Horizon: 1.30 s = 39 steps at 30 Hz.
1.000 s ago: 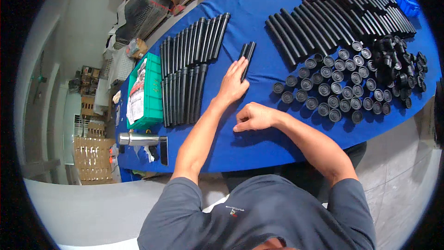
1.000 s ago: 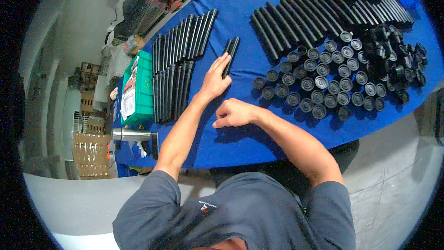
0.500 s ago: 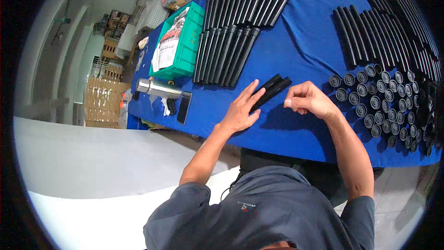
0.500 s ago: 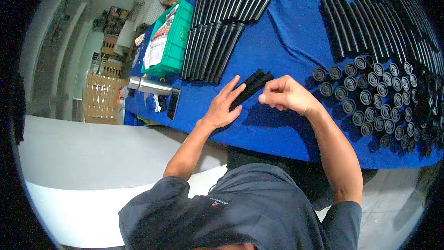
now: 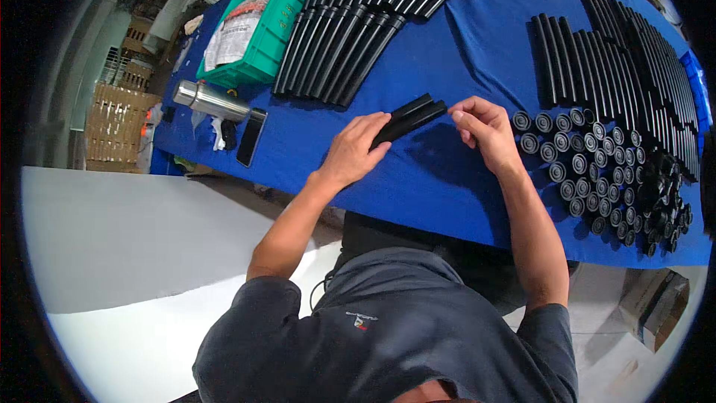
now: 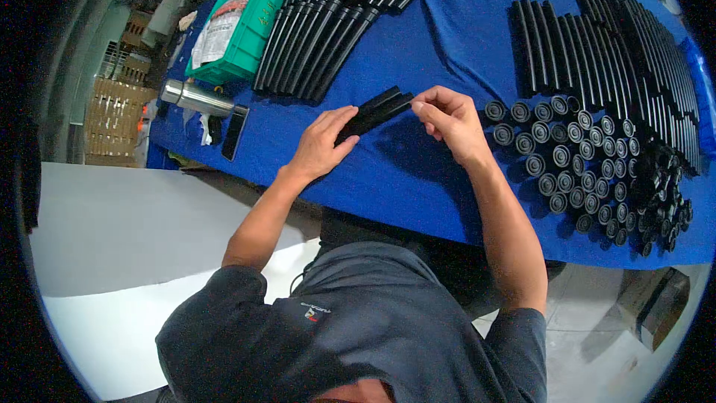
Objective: Manually assemble black plastic tubes and end caps by pressing them together.
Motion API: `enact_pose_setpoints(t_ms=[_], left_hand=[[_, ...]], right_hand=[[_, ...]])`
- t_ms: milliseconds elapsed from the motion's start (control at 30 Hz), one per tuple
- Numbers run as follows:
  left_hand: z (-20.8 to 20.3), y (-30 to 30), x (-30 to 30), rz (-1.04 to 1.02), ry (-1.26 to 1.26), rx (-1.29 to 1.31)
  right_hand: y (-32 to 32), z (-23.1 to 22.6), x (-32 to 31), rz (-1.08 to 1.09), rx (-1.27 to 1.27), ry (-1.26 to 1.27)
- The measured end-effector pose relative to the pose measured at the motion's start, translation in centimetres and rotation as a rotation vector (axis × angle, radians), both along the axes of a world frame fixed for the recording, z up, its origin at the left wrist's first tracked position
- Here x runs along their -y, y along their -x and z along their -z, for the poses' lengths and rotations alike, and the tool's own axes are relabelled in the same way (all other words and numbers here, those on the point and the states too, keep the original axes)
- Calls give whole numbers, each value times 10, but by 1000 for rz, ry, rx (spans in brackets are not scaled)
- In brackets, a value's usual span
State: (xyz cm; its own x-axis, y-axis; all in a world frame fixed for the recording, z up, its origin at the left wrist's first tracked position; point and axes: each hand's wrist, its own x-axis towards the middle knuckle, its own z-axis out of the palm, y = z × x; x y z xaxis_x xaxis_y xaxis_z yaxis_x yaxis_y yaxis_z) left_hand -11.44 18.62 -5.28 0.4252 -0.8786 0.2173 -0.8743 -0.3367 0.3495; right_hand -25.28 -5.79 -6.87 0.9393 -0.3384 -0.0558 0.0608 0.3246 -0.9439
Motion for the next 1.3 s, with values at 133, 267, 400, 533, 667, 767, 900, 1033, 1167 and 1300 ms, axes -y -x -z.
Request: enact_pose_setpoints(t_ms=[133,267,400,533,667,767,900,1033,1167,1300], left_hand=[[-2,-2,-7,17,-21,7],[-7,-9,-23,23,-71,-31],[-21,-5,-17,-44,-141,-48],[-19,-5,-6,-81,-138,-25],[-22,-6,11,-95,-50,-20],[-27,-6,34,-64,81,-12],[-49,13,99,104,201,-44],[-55,33,173,393,47,-61],[-46,45,214,466,-185,25],[-40,54,235,469,-372,84]], right_hand=[[3,0,-2,-95,-39,69],[2,4,-4,-169,-33,256],[-1,10,-10,-193,1,322],[4,3,-5,-192,-45,490],[6,6,0,-89,-65,436],[1,13,-5,-13,31,622],[-5,27,-13,156,150,1070],[-3,34,-13,87,81,1120],[-10,33,-17,238,335,1033],[-11,37,-18,218,383,1082]])
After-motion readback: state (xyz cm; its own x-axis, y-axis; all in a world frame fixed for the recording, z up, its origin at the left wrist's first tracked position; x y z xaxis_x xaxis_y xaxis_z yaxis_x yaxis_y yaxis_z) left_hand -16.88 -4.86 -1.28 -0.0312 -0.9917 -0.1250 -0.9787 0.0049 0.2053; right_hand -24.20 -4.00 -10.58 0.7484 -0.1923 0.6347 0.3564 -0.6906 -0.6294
